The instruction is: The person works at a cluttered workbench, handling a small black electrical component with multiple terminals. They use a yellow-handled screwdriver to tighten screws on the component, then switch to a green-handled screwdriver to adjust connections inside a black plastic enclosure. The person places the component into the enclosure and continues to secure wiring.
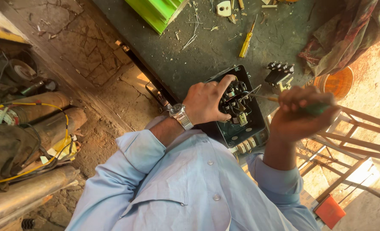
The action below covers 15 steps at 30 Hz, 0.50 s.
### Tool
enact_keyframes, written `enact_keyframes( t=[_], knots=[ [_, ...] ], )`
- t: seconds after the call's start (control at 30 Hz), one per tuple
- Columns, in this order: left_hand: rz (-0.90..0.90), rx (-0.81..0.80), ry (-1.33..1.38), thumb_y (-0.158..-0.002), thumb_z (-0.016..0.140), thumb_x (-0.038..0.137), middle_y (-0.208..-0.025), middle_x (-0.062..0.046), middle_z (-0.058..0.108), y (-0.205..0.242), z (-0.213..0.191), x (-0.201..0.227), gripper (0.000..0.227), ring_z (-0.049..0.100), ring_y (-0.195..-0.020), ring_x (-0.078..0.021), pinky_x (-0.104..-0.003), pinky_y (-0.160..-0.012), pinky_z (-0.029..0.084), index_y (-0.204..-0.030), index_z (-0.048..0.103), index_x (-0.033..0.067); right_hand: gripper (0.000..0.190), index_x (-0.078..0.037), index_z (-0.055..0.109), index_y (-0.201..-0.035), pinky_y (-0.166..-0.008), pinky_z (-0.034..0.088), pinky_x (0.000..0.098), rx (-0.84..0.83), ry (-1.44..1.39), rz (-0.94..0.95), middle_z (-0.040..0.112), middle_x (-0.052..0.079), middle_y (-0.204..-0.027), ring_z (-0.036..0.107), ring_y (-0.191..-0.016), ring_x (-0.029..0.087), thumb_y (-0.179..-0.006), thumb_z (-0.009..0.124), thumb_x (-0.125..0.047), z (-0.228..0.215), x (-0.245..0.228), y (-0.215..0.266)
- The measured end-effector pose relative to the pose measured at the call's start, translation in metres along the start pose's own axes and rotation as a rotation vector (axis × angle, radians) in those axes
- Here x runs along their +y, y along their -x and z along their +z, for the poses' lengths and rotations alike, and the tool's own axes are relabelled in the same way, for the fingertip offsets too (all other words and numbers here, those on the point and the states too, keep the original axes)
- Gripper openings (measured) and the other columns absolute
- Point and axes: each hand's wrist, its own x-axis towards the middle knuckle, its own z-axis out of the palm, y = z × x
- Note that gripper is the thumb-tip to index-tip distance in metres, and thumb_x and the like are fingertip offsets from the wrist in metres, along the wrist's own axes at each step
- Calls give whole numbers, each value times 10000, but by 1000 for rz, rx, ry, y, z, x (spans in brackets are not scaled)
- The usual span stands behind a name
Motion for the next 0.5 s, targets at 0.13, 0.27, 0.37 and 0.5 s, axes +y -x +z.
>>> enact_keyframes(
  t=[0.13,0.27,0.37,0.5],
  knots=[
    [38,-19,-34,-612,902,565,-877,-157,702,2,-6,-1,1118,704,-712,-385,-517,-654,582,-1491,328,177,548,-48,455,-928,-507,311,325,-60,27,51,394,79,-675,369,-533,165,-1145,356,-542,6,7,-3],
    [41,-26,-42,-612,895,576,-872,-172,702,0,-4,-3,1161,703,-698,-390,-514,-644,586,-1518,286,179,518,-47,450,-953,-528,327,321,-41,40,88,390,89,-685,362,-557,171,-1180,357,-504,9,10,-3],
    [40,-36,-35,-600,900,571,-870,-181,702,-3,-1,-5,1181,704,-709,-395,-512,-651,588,-1516,271,171,505,-55,441,-943,-506,325,317,-83,98,53,386,87,-676,370,-540,173,-1186,361,-491,11,10,-4],
    [53,-14,-12,-605,901,555,-876,-180,703,-2,1,-7,1170,708,-715,-389,-500,-650,593,-1510,270,166,429,-62,447,-952,-501,341,323,-156,153,6,401,100,-670,383,-541,176,-1184,409,-420,8,10,-8]
  ],
)
